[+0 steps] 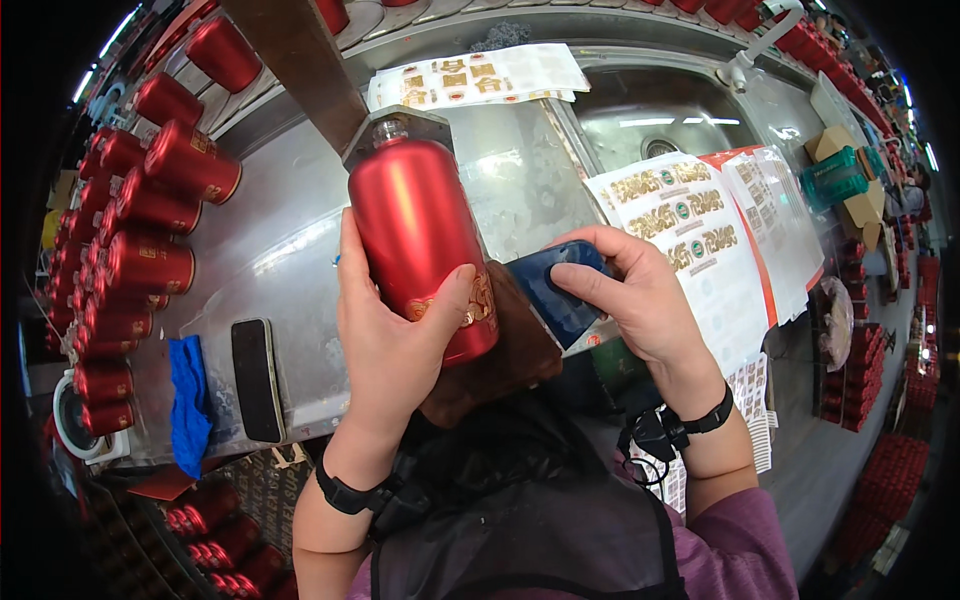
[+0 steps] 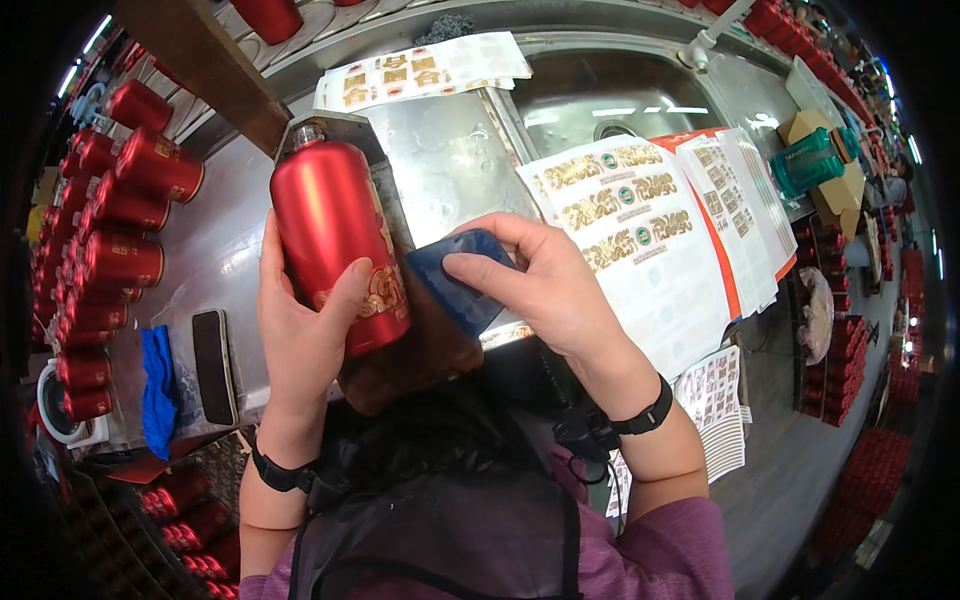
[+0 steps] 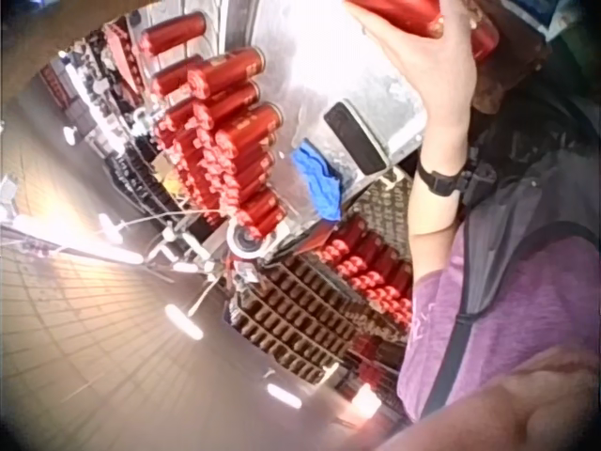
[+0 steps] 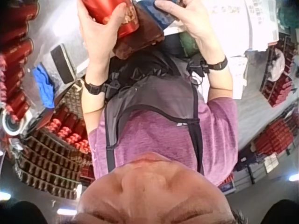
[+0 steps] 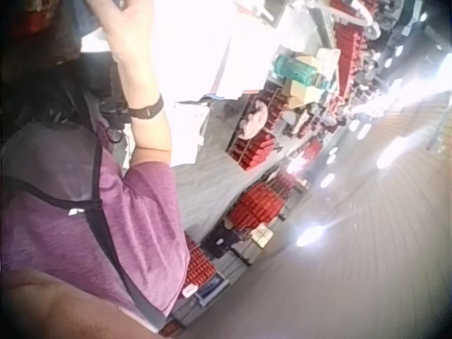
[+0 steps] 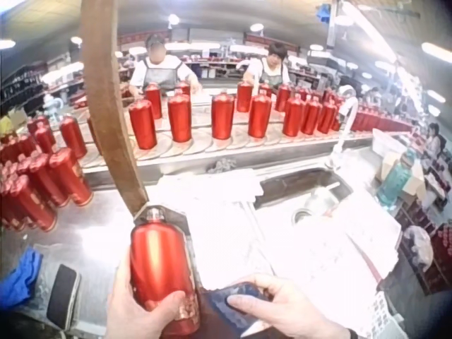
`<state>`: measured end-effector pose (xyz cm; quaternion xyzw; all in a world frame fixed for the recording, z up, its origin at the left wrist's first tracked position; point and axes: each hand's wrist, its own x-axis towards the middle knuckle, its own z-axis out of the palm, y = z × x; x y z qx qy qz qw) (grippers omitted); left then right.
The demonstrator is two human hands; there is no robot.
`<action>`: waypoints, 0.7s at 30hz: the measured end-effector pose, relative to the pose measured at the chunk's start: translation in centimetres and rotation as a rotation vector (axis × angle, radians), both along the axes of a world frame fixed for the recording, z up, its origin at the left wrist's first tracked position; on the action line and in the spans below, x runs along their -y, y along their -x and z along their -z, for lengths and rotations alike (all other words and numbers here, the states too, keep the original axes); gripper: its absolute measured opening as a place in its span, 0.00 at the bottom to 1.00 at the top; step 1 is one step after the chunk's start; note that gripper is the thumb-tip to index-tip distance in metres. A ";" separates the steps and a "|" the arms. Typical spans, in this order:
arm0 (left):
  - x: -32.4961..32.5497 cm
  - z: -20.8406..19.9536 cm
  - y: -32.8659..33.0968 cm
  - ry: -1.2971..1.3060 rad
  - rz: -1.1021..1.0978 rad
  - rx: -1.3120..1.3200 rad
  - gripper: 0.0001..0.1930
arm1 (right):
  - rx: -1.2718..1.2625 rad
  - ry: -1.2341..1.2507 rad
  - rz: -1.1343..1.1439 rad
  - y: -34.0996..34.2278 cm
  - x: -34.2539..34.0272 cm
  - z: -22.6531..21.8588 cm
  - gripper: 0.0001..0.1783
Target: Applying decorative labels and seals to red metal liquor bottles on a production line.
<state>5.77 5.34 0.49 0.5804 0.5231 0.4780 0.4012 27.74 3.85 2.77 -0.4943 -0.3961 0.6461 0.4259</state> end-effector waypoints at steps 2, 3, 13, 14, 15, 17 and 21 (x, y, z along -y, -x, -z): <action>0.0 -0.1 -0.1 0.008 -0.003 0.028 0.49 | -0.008 0.003 0.007 0.0 0.0 -0.1 0.11; -0.1 -0.1 -0.1 0.024 -0.016 0.055 0.48 | 0.001 0.005 0.003 -0.1 0.0 -0.1 0.11; 0.2 -0.5 0.4 0.006 0.055 -0.124 0.51 | -0.074 0.014 -0.005 0.1 -0.1 0.3 0.11; 0.1 -0.5 0.3 0.007 0.057 -0.127 0.51 | -0.077 0.015 -0.003 0.1 -0.1 0.3 0.11; 0.1 -0.5 0.1 0.007 0.056 -0.082 0.50 | -0.069 0.021 -0.003 0.1 -0.1 0.3 0.11; 0.0 -0.5 -0.2 0.008 0.057 -0.039 0.49 | -0.063 0.028 0.000 0.0 0.0 0.3 0.11; 0.0 -0.4 -0.4 0.000 0.007 -0.005 0.47 | -0.066 0.005 -0.008 -0.2 0.0 0.3 0.11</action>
